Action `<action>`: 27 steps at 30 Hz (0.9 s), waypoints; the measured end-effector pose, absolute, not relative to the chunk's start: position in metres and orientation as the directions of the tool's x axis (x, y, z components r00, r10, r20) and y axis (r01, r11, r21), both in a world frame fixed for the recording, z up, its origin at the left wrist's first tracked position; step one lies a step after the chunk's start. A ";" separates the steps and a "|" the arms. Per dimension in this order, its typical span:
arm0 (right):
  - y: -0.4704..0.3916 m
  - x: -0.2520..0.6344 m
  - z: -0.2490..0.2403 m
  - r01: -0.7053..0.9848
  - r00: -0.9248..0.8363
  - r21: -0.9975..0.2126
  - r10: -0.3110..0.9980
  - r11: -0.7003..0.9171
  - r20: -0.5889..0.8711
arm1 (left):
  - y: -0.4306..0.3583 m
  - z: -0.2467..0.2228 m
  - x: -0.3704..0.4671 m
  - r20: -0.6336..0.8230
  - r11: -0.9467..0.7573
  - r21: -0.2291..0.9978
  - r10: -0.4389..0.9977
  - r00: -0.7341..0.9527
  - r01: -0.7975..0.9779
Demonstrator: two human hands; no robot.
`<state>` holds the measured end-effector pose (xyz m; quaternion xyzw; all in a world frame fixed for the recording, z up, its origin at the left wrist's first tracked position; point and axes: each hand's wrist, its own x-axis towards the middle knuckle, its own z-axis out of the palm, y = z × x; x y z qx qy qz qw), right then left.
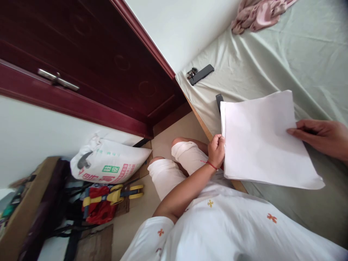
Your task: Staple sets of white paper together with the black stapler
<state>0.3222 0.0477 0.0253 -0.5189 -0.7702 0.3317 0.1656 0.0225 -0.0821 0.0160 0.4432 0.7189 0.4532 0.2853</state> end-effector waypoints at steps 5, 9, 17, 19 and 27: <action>0.049 0.324 0.022 0.661 -0.423 -0.719 0.898 0.213 -0.123 | -0.082 0.015 0.022 -0.023 0.212 0.898 0.899 -0.438 0.387; 0.050 0.324 0.023 0.670 -0.428 -0.710 0.894 0.217 -0.131 | -0.083 0.016 0.022 -0.028 0.209 0.898 0.905 -0.424 0.388; 0.044 0.318 0.025 0.650 -0.336 -0.748 0.933 0.132 -0.128 | -0.082 0.015 0.022 -0.002 0.204 0.883 0.902 -0.432 0.422; 0.043 0.317 0.026 0.651 -0.271 -0.752 0.956 0.098 -0.110 | -0.082 0.015 0.022 -0.003 0.209 0.879 0.900 -0.435 0.428; 0.041 0.315 0.032 0.635 -0.185 -0.772 0.978 0.046 -0.093 | -0.082 0.014 0.020 0.003 0.199 0.882 0.904 -0.428 0.428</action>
